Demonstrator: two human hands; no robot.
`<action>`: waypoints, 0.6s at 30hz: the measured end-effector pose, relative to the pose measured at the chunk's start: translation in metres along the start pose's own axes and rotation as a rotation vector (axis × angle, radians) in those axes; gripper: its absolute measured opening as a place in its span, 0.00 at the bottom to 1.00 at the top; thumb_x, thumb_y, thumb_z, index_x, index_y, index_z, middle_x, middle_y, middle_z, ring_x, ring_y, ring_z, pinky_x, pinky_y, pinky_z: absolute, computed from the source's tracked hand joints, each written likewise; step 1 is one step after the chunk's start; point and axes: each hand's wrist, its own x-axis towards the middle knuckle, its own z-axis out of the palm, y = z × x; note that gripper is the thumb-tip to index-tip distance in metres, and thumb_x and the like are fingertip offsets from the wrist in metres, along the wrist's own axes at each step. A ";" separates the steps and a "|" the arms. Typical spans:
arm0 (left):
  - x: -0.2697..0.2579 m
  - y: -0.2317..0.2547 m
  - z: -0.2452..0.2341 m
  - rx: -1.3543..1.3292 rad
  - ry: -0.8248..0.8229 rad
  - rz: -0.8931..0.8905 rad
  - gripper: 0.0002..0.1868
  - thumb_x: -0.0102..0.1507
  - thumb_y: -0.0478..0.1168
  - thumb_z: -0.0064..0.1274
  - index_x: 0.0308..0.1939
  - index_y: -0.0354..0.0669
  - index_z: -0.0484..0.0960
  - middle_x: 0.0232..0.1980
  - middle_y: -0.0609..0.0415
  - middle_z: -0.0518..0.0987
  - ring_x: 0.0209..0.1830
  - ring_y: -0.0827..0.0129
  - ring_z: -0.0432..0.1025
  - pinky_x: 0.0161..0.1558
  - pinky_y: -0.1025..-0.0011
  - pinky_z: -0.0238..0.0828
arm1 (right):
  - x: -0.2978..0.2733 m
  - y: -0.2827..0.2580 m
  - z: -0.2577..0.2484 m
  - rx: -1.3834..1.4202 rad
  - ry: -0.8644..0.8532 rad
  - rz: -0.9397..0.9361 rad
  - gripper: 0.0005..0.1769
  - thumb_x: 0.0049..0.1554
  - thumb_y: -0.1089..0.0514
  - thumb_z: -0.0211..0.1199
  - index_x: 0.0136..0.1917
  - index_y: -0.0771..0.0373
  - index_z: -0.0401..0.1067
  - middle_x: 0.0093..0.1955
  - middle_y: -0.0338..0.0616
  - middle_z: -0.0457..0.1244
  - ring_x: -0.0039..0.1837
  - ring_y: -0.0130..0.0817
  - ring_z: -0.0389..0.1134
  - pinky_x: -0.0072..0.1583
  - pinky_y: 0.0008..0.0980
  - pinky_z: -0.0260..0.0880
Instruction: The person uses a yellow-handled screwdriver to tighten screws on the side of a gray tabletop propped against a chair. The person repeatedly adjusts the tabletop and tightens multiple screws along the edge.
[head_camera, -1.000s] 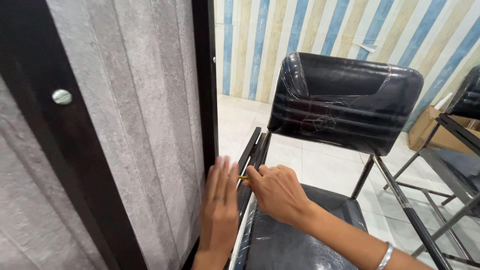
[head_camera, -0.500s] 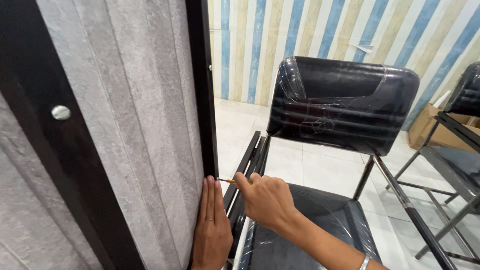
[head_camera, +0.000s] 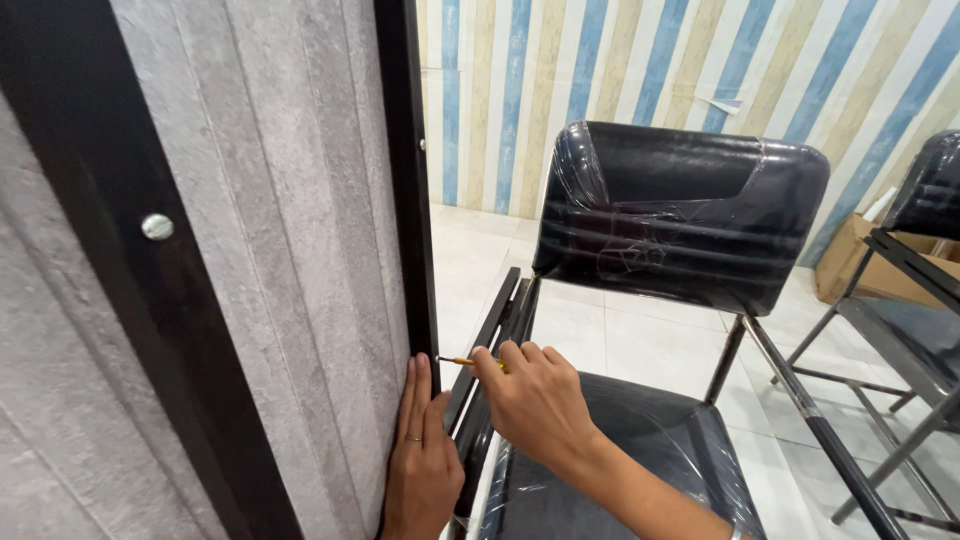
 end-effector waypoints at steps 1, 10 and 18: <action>0.000 0.004 -0.002 0.005 -0.009 -0.004 0.19 0.57 0.19 0.40 0.53 0.19 0.72 0.76 0.22 0.55 0.79 0.37 0.50 0.74 0.53 0.55 | -0.001 -0.001 -0.006 0.013 -0.008 0.016 0.08 0.61 0.55 0.61 0.44 0.62 0.73 0.31 0.39 0.61 0.32 0.33 0.63 0.36 0.35 0.62; -0.010 0.043 -0.012 -0.012 0.007 -0.004 0.21 0.55 0.20 0.40 0.53 0.22 0.72 0.77 0.25 0.55 0.79 0.38 0.49 0.74 0.52 0.54 | -0.016 -0.005 -0.037 0.098 -0.101 0.127 0.10 0.62 0.54 0.58 0.41 0.61 0.70 0.26 0.42 0.60 0.26 0.37 0.62 0.29 0.38 0.61; -0.010 0.068 -0.018 -0.027 0.000 -0.050 0.29 0.52 0.19 0.39 0.59 0.28 0.68 0.78 0.28 0.54 0.80 0.38 0.48 0.75 0.51 0.51 | -0.014 -0.004 -0.063 0.262 -0.232 0.325 0.20 0.63 0.47 0.53 0.35 0.58 0.72 0.21 0.43 0.62 0.23 0.43 0.62 0.29 0.44 0.59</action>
